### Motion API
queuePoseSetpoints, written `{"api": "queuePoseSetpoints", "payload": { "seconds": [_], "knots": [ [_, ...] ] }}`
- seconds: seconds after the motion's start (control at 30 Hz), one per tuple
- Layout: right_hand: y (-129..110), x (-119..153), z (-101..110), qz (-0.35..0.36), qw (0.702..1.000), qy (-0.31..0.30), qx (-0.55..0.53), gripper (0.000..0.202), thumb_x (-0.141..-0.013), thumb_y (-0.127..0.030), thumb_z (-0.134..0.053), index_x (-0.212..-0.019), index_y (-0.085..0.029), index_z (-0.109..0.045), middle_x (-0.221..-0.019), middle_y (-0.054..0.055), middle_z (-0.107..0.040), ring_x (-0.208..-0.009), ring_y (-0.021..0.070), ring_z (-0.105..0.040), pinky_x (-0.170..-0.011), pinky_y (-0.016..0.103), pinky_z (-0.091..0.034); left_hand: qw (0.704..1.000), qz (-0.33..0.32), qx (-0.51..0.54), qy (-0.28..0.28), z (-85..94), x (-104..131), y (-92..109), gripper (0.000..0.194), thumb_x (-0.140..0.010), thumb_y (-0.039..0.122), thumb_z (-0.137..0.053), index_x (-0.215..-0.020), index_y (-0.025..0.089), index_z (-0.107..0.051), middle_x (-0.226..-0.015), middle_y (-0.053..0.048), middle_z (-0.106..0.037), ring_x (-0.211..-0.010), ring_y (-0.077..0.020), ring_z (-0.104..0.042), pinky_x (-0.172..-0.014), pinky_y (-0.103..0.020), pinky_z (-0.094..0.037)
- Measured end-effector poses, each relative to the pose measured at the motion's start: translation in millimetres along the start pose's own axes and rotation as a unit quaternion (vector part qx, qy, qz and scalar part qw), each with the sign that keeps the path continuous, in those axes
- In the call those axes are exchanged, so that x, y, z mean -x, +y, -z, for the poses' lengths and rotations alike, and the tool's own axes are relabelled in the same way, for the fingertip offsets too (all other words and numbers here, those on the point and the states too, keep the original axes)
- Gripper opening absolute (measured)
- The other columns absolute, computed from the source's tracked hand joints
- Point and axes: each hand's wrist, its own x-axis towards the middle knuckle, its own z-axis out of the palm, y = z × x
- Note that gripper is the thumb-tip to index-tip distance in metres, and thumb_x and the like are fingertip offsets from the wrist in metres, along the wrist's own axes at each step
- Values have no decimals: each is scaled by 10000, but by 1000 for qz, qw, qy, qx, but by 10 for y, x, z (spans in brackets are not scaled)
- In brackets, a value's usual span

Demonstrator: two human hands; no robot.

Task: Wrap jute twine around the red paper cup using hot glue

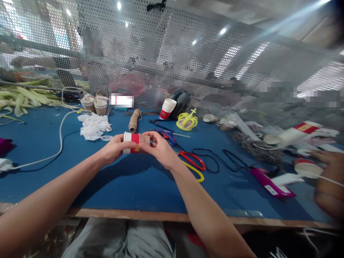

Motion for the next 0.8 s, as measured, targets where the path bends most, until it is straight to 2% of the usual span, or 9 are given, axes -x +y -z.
{"api": "queuePoseSetpoints", "payload": {
  "seconds": [0.13,0.23,0.3,0.43,0.53,0.6,0.67,0.8],
  "knots": [
    [19,8,-14,95,992,5,85,477,-630,-358,-678,-1016,-204,-445,-981,58,-529,-864,178,-540,-753,341,-461,995,43,87,17,27,-23,53,193,-599,245,-650,-732,105,-652,-632,-44,-655,-543,-120,-559,-528,-218,-419],
    [34,18,-28,181,971,11,156,464,-637,-330,-682,-1022,-212,-452,-1062,73,-485,-1000,203,-479,-834,351,-419,994,52,97,21,32,-26,83,198,-609,270,-641,-720,106,-655,-634,-45,-650,-543,-120,-557,-507,-208,-413],
    [34,26,-37,208,965,7,162,445,-641,-340,-678,-1002,-214,-448,-1090,78,-461,-1030,202,-460,-844,340,-413,996,33,75,27,24,-16,86,196,-607,269,-650,-711,103,-647,-624,-39,-641,-535,-114,-549,-502,-202,-407],
    [9,29,-42,181,980,30,80,311,-747,-409,-550,-959,-212,-436,-1047,70,-493,-957,169,-502,-813,314,-425,998,-41,-36,23,-10,30,59,198,-600,272,-672,-699,104,-633,-590,-12,-610,-523,-96,-513,-513,-198,-395],
    [-10,15,-29,102,992,65,42,294,-792,-464,-447,-906,-193,-464,-889,47,-547,-800,148,-536,-712,295,-447,988,-85,-125,11,-30,67,32,204,-604,294,-671,-669,105,-629,-574,1,-592,-519,-90,-486,-524,-204,-393],
    [-20,10,-20,45,997,49,27,322,-791,-494,-419,-857,-185,-483,-794,28,-551,-698,138,-536,-629,284,-452,981,-102,-163,11,-33,80,20,208,-619,307,-659,-673,107,-634,-578,2,-594,-521,-91,-483,-526,-208,-394],
    [-30,13,-18,27,999,39,26,326,-780,-499,-435,-836,-184,-497,-760,16,-549,-665,130,-529,-600,273,-449,978,-109,-177,16,-32,80,14,217,-630,320,-649,-675,109,-638,-577,-1,-598,-520,-94,-487,-524,-211,-398],
    [-41,31,-28,63,995,53,57,338,-740,-472,-520,-911,-182,-489,-814,30,-557,-669,123,-522,-606,269,-448,990,-76,-111,35,-37,49,11,270,-618,351,-662,-703,95,-651,-586,-25,-619,-516,-104,-516,-521,-217,-413]
  ]
}}
